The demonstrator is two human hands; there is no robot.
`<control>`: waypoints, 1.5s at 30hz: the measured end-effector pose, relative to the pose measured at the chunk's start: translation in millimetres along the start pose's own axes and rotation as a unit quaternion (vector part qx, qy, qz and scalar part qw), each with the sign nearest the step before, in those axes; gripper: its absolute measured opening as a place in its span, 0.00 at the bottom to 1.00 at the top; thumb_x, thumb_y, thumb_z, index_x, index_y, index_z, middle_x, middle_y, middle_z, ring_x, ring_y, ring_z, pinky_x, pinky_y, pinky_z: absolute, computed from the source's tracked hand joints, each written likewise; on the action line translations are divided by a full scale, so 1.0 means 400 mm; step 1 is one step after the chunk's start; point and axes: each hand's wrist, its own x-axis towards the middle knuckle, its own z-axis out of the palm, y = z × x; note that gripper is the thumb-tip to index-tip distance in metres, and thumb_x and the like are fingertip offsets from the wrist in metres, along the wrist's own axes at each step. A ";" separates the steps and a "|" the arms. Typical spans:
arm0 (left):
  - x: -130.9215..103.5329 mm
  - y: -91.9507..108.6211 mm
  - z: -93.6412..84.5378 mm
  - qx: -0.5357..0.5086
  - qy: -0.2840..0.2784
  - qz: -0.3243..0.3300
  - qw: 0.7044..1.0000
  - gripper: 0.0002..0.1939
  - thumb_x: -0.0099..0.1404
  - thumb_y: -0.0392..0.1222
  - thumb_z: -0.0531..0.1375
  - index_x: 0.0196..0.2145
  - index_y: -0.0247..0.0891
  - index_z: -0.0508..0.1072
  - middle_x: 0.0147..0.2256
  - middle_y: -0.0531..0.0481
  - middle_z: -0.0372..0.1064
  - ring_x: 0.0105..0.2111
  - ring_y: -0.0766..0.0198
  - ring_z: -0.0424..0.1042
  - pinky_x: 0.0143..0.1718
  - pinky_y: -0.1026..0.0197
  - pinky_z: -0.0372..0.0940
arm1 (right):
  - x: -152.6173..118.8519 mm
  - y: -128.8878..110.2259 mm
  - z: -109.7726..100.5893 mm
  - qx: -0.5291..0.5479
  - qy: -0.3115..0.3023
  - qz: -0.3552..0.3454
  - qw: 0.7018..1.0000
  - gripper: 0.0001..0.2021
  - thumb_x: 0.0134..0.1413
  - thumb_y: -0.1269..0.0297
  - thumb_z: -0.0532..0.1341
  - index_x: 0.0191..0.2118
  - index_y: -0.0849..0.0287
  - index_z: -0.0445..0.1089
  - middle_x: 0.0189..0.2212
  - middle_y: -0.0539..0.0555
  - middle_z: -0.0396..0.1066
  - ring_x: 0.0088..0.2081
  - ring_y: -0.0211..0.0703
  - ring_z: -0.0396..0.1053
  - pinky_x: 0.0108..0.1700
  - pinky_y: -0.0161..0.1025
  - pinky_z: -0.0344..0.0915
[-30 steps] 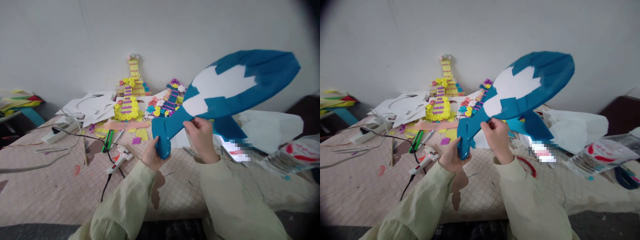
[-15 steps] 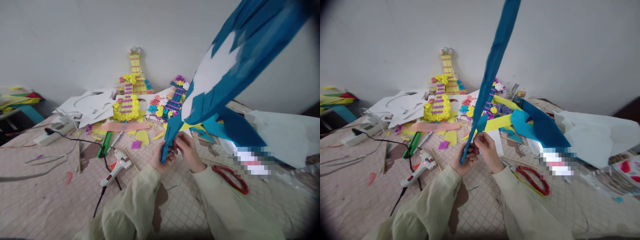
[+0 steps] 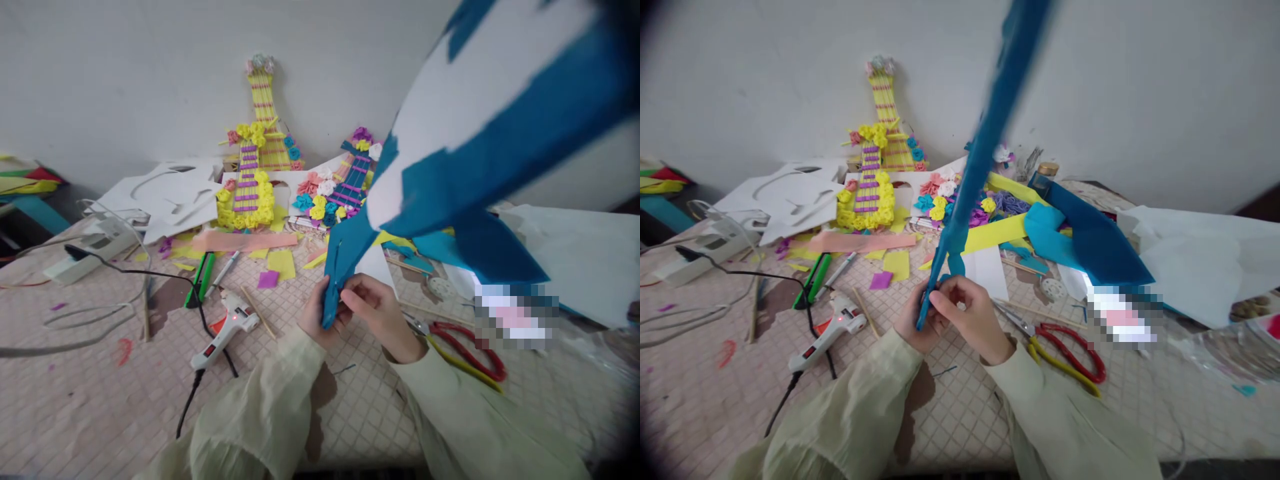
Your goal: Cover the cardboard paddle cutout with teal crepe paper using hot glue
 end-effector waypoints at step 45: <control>0.004 -0.003 -0.005 0.032 0.007 0.047 0.998 0.11 0.59 0.46 0.55 0.28 0.35 0.67 0.18 0.54 0.65 0.17 0.70 0.64 0.21 0.67 0.58 | -0.010 -0.004 -0.003 0.093 -0.043 0.020 0.995 0.06 0.46 0.62 0.61 0.26 0.58 0.69 0.22 0.48 0.66 0.27 0.37 0.63 0.31 0.35 0.62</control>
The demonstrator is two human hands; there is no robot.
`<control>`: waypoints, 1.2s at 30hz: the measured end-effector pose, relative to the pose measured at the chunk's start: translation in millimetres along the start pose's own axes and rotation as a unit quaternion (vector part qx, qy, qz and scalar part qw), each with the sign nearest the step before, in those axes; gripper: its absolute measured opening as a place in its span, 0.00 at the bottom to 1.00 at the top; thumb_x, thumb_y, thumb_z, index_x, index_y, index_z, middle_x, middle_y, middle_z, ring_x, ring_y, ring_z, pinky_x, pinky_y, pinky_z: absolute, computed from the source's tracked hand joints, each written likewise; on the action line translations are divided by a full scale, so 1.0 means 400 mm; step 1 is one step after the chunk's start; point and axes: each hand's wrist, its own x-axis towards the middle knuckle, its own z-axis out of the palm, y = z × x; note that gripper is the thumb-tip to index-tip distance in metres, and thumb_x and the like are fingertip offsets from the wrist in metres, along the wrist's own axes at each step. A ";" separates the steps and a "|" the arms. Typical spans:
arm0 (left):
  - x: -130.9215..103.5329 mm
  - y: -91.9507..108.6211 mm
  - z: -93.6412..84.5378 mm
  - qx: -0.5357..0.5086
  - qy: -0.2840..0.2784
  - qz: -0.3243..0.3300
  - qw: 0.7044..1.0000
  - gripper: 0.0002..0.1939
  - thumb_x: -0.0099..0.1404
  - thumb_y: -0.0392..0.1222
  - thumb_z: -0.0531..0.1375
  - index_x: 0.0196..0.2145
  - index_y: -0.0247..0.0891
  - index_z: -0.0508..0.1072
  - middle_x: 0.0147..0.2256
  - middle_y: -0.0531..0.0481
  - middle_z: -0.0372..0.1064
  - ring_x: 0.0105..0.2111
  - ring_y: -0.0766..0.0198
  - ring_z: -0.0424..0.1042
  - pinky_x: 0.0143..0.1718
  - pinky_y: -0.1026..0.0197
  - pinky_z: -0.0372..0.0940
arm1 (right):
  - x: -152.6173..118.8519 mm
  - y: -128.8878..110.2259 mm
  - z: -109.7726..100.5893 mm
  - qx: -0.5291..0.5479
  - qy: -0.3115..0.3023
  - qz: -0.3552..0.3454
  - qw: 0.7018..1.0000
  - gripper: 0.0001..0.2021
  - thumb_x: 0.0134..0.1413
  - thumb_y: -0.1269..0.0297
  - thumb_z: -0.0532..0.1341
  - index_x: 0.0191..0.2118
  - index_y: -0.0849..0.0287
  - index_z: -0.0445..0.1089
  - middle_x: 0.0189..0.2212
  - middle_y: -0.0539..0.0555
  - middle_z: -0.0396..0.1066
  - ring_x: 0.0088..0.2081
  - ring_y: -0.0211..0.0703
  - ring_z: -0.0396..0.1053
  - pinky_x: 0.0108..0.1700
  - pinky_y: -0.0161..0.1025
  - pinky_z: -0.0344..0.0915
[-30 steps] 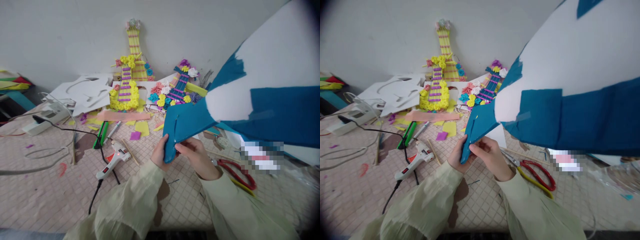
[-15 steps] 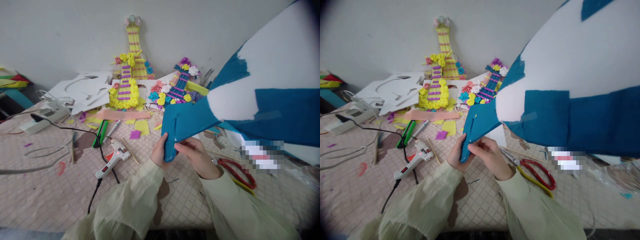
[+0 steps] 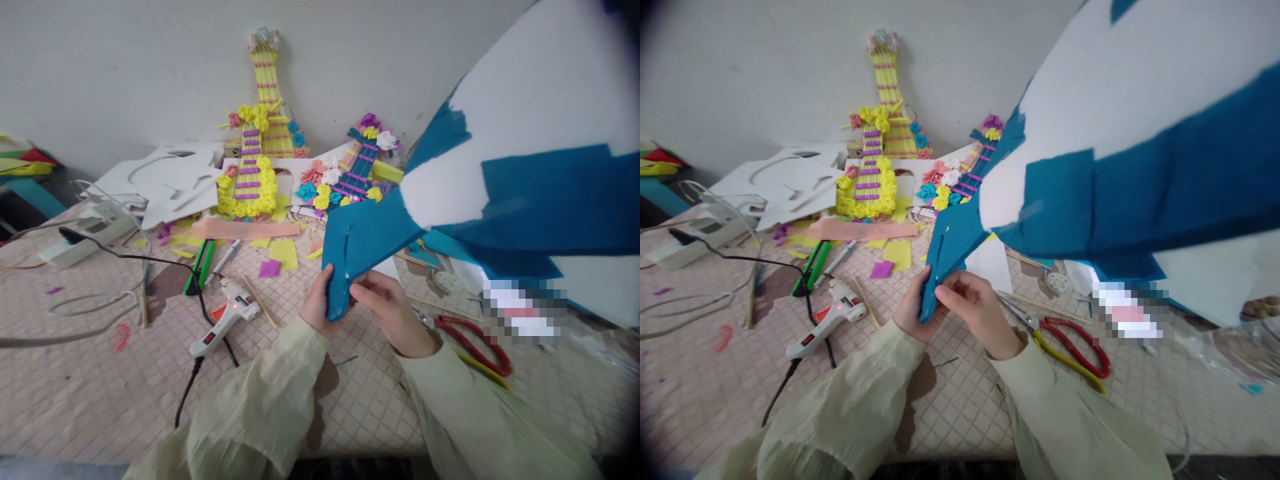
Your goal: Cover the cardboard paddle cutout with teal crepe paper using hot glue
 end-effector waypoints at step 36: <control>0.004 -0.015 -0.006 0.030 0.003 0.116 0.993 0.16 0.54 0.48 0.60 0.36 0.33 0.70 0.31 0.46 0.73 0.34 0.59 0.72 0.35 0.60 0.67 | 0.008 0.029 -0.002 0.054 0.025 -0.005 0.998 0.07 0.43 0.60 0.61 0.23 0.57 0.68 0.20 0.47 0.66 0.25 0.38 0.63 0.29 0.37 0.63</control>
